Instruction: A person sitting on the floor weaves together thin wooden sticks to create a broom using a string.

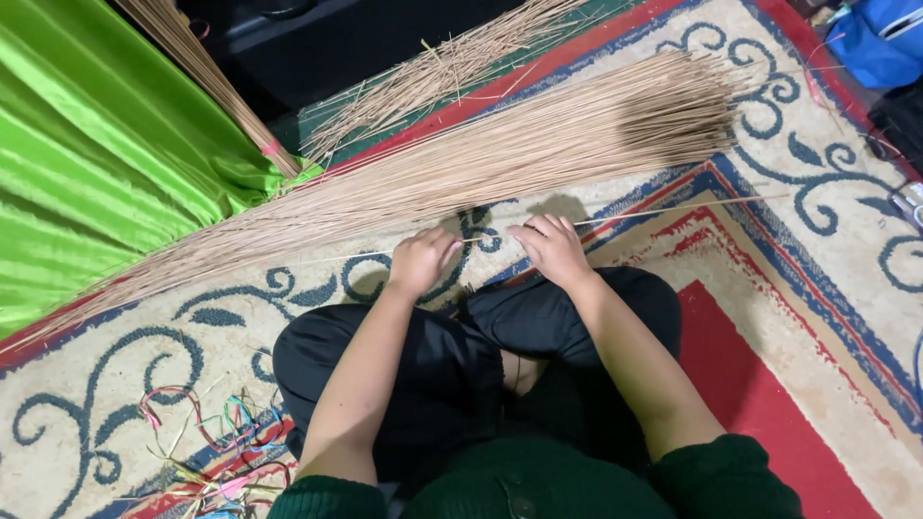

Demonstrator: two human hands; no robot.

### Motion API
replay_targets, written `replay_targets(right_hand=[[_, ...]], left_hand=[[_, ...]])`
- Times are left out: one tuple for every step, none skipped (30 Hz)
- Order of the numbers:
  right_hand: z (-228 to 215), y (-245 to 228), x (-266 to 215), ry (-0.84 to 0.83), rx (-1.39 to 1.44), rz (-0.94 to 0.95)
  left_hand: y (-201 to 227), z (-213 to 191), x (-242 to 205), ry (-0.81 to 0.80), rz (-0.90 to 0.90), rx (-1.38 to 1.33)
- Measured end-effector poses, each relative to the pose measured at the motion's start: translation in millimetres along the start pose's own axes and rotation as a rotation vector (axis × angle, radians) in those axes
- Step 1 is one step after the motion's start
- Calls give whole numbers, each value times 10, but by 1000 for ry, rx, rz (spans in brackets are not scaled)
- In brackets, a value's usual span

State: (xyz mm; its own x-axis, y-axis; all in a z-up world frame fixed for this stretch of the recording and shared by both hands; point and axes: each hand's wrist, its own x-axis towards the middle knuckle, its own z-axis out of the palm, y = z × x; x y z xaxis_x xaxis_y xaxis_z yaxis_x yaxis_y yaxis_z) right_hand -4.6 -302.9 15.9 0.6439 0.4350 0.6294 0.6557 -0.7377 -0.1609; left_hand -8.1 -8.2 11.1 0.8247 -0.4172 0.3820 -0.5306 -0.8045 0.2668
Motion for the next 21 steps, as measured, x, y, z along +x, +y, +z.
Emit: replay_targets(right_hand=[[-11, -3, -2, -7, 5, 0], [-21, -8, -2, -2, 22, 4], [-28, -4, 18, 5, 39, 7], [-14, 16, 13, 0, 44, 6], [6, 26, -3, 16, 46, 9], [28, 38, -21, 32, 48, 12], [1, 25, -5, 24, 56, 16], [-27, 15, 9, 56, 81, 9], [-61, 16, 31, 91, 102, 2], [-53, 19, 23, 85, 108, 5], [-51, 21, 18, 109, 105, -4], [-54, 23, 18, 133, 103, -13], [-34, 33, 2, 133, 104, -12], [-21, 41, -11, 141, 97, -14], [-5, 66, 2, 154, 87, -19], [4, 72, 12, 159, 85, -20], [17, 73, 14, 171, 94, -17], [33, 77, 15, 184, 103, -14], [34, 61, 20, 186, 102, -13], [38, 45, 22, 177, 115, -16], [41, 22, 18, 167, 128, -20]], left_hand=[[-6, 12, -6, -4, -7, -3], [-14, 23, -14, 5, 1, 0], [-32, 27, -4, 16, 10, 5], [-25, 13, 13, 13, 4, 4], [-18, -1, 19, 18, 6, 5], [-13, -10, 25, 23, 9, 7], [-6, -24, 23, 15, 1, 5], [3, -37, 23, 28, 0, -5], [13, -49, 40, 43, 3, -14], [9, -48, 34, 37, -3, -16], [5, -51, 36, 46, 4, -23], [3, -61, 41, 54, 10, -30], [9, -67, 33, 53, 9, -30], [19, -80, 27, 46, -1, -39], [14, -98, 52, 43, -7, -46], [13, -89, 60, 46, -3, -43], [11, -76, 59, 39, -10, -46], [8, -59, 59, 32, -16, -49], [-4, -22, 60, 31, -15, -48], [-17, 18, 59, 53, 15, -36], [-26, 58, 45, 74, 43, -26]])
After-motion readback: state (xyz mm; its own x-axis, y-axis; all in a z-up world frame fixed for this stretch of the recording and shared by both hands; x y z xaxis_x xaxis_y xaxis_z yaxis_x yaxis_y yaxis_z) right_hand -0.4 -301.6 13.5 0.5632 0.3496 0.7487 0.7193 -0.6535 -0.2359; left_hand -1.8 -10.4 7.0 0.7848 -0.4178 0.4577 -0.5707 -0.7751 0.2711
